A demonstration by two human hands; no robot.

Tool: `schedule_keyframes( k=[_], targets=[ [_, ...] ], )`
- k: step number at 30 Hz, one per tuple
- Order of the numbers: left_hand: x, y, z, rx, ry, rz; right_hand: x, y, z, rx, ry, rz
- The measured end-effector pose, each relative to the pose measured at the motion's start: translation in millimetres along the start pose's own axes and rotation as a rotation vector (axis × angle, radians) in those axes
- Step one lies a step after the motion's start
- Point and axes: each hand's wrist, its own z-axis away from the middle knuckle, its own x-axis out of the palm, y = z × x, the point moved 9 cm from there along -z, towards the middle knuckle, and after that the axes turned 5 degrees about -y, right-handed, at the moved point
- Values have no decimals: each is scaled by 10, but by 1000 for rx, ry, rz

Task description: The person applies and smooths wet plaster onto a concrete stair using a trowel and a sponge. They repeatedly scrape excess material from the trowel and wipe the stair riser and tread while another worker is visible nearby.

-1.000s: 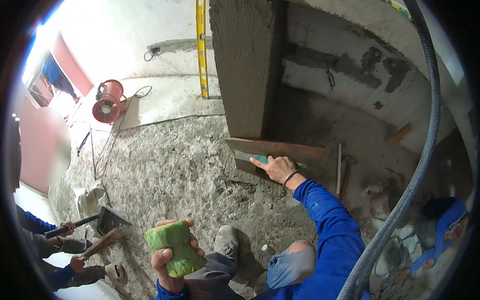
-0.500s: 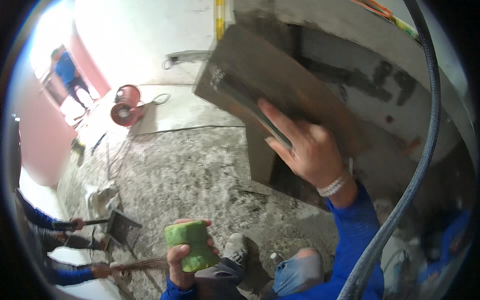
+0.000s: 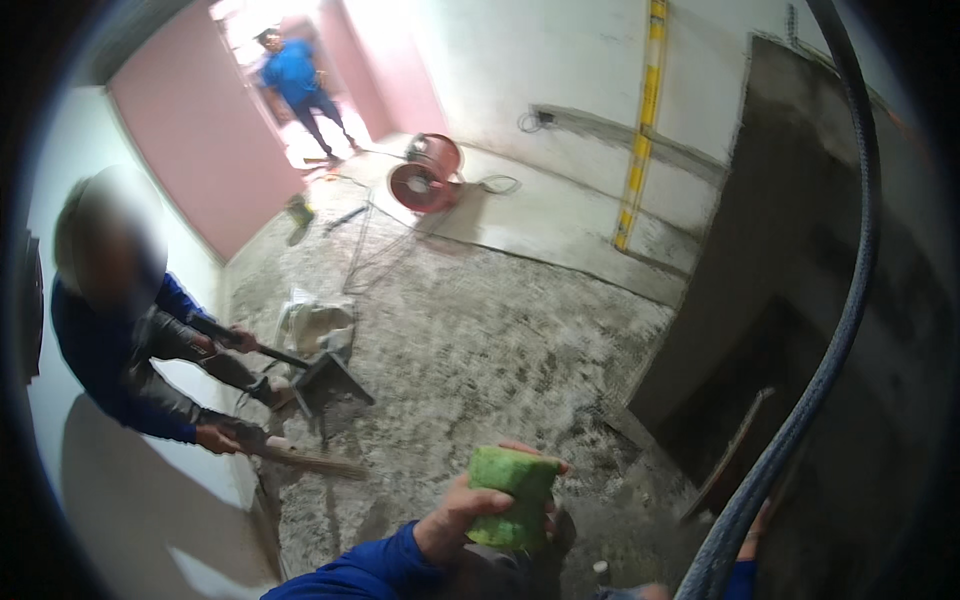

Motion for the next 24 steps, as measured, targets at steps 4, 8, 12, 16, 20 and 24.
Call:
schedule_keyframes(
  k=[4,8,12,16,20,24],
  targets=[
    [98,-102,-120,-21,112,-19,145,282,-223,149,-99,326],
    [113,-126,-239,-3,122,-24,572,169,-535,-14,-175,630],
    [53,-169,-256,-6,114,20,1108,-44,-884,-171,-263,733],
    [14,-108,-284,12,74,109,1267,-83,-1141,-119,-231,-48],
    [-87,-61,-271,19,163,73,1262,-111,-1266,-19,-170,-295],
    [-157,-19,-341,26,147,124,889,-947,-1441,-270,-89,-79]
  ],
)
